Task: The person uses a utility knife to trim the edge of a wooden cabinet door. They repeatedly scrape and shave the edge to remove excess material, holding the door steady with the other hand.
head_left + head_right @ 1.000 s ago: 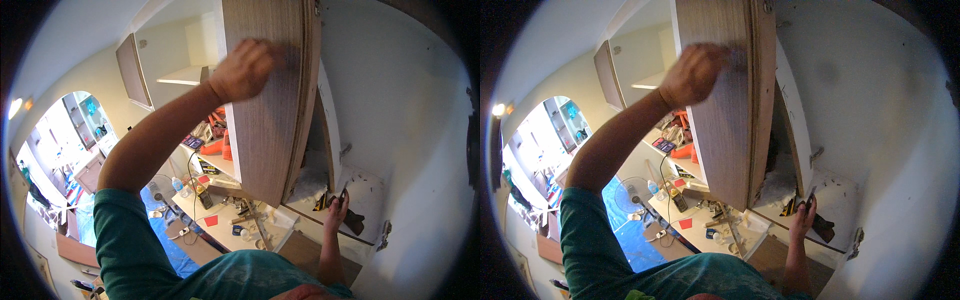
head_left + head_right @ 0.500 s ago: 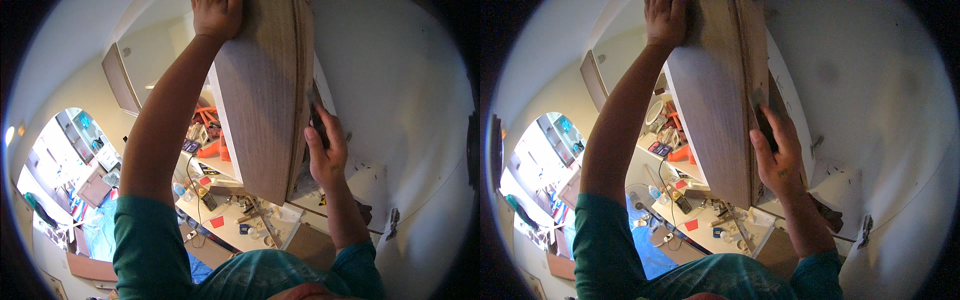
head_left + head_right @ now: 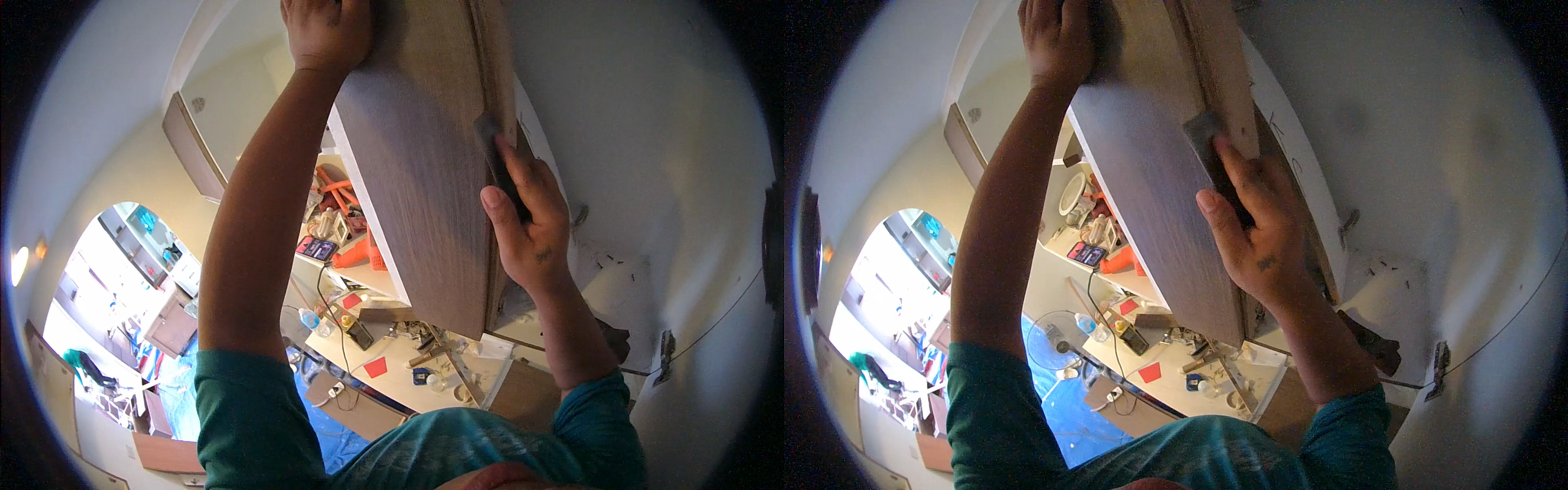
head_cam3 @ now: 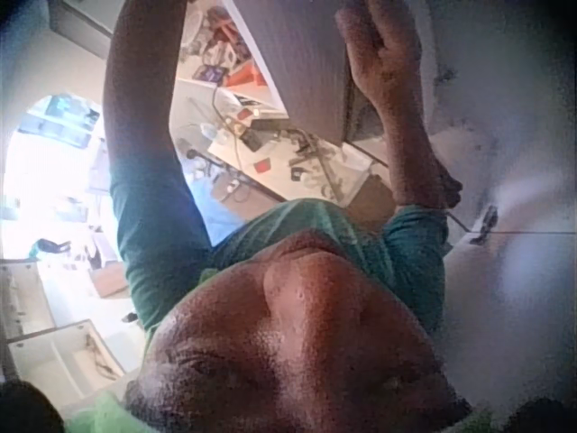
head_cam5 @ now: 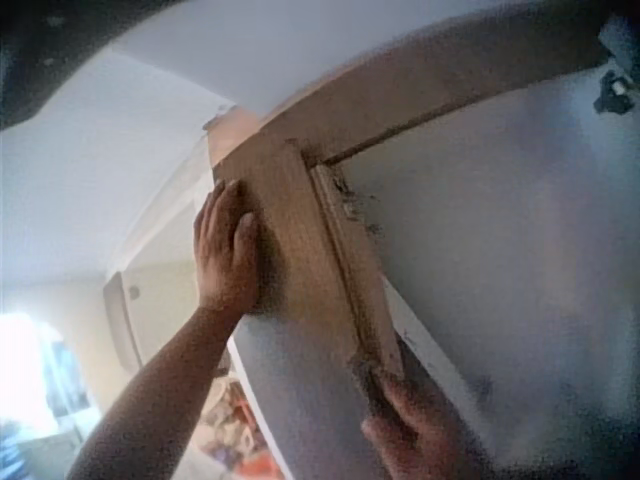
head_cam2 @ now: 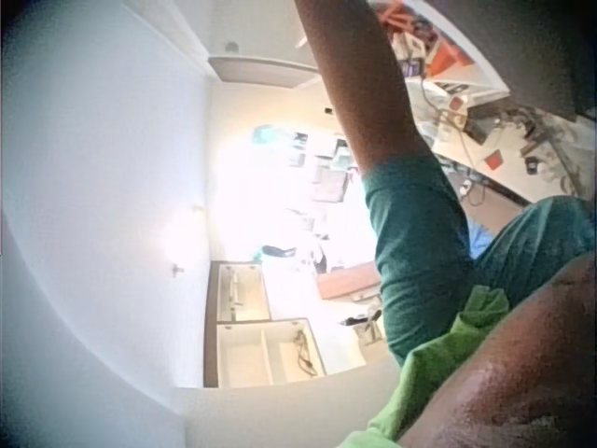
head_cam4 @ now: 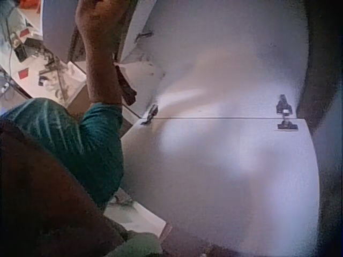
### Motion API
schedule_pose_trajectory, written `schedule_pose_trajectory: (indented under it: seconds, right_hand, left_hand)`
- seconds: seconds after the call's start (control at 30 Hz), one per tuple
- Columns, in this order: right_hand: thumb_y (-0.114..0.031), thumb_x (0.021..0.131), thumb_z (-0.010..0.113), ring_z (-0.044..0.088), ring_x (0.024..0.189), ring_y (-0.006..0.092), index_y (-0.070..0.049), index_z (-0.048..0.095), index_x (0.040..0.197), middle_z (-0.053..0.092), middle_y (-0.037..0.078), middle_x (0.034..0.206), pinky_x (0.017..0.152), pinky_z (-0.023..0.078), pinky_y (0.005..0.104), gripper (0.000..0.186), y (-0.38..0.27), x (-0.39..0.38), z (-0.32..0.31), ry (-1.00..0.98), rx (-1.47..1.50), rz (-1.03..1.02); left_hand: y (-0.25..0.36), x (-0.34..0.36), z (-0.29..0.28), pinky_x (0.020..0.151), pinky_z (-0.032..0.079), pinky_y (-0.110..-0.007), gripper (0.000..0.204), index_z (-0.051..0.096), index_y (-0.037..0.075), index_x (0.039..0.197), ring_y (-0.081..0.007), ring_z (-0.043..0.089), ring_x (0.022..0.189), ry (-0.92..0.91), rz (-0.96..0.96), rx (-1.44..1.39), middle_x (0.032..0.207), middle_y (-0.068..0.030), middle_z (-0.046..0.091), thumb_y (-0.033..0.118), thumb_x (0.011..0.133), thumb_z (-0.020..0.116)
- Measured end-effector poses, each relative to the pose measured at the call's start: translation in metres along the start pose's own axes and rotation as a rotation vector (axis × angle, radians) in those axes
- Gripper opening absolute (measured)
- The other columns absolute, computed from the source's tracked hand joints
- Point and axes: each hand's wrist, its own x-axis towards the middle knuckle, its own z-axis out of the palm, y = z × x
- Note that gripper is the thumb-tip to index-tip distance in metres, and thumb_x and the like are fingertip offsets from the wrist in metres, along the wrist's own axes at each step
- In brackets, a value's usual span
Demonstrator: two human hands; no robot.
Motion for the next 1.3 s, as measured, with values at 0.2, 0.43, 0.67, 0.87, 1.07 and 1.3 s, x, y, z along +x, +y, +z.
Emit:
schedule_pose_trajectory:
  seconds: [0.2, 0.43, 0.67, 0.87, 1.07, 1.3]
  right_hand:
    - [-0.023, 0.099, 0.062, 0.057, 0.078, 0.0180, 0.000, 0.056, 0.138, 0.058, 0.011, 0.090, 0.067, 0.047, 0.0319, 0.046, 0.000, -0.004, 0.002, 0.024, 0.034, 0.019]
    - [-0.022, 0.098, 0.064, 0.059, 0.080, 0.0189, 0.000, 0.057, 0.136, 0.060, 0.011, 0.093, 0.069, 0.048, 0.0319, 0.045, -0.003, 0.009, -0.002, 0.002, 0.004, 0.040]
    - [-0.025, 0.098, 0.064, 0.061, 0.086, 0.0211, -0.001, 0.054, 0.139, 0.061, 0.014, 0.098, 0.074, 0.050, 0.0336, 0.049, -0.010, 0.005, -0.008, -0.047, -0.033, 0.051]
    - [-0.023, 0.099, 0.063, 0.061, 0.087, 0.0228, -0.002, 0.054, 0.140, 0.061, 0.014, 0.097, 0.076, 0.051, 0.0349, 0.047, -0.014, 0.004, -0.013, -0.084, -0.083, 0.083]
    - [-0.022, 0.098, 0.064, 0.060, 0.085, 0.0218, 0.000, 0.059, 0.135, 0.060, 0.013, 0.095, 0.076, 0.050, 0.0334, 0.043, -0.018, 0.002, -0.014, -0.094, -0.003, 0.121]
    - [-0.022, 0.099, 0.063, 0.058, 0.079, 0.0184, 0.000, 0.060, 0.134, 0.059, 0.012, 0.090, 0.069, 0.048, 0.0307, 0.042, -0.011, -0.001, -0.005, -0.030, 0.007, 0.080]
  left_hand:
    - [-0.003, 0.001, 0.002, 0.119, 0.025, -0.047, 0.048, 0.050, 0.004, 0.142, -0.0395, 0.035, 0.141, 0.013, 0.031, -0.024, 0.149, -0.0231, 0.044, 0.029, 0.101, 0.048]
    - [-0.004, 0.000, 0.001, 0.119, 0.025, -0.046, 0.048, 0.050, 0.003, 0.141, -0.0395, 0.036, 0.141, 0.018, 0.040, -0.042, 0.149, -0.0234, 0.044, 0.029, 0.101, 0.049]
    - [-0.005, -0.001, -0.001, 0.119, 0.025, -0.046, 0.049, 0.050, 0.002, 0.141, -0.0399, 0.036, 0.141, 0.018, 0.056, -0.067, 0.148, -0.0240, 0.045, 0.031, 0.101, 0.049]
    - [-0.004, -0.001, -0.001, 0.119, 0.025, -0.046, 0.050, 0.050, 0.002, 0.141, -0.0401, 0.036, 0.140, 0.021, 0.053, -0.076, 0.148, -0.0241, 0.045, 0.031, 0.101, 0.050]
    - [-0.006, -0.003, -0.001, 0.118, 0.027, -0.046, 0.048, 0.050, 0.003, 0.141, -0.0400, 0.038, 0.140, 0.031, 0.052, -0.058, 0.148, -0.0237, 0.045, 0.029, 0.100, 0.051]
    - [-0.004, -0.002, -0.001, 0.118, 0.027, -0.046, 0.047, 0.051, 0.004, 0.140, -0.0401, 0.038, 0.139, 0.046, 0.042, -0.049, 0.147, -0.0233, 0.046, 0.028, 0.100, 0.051]
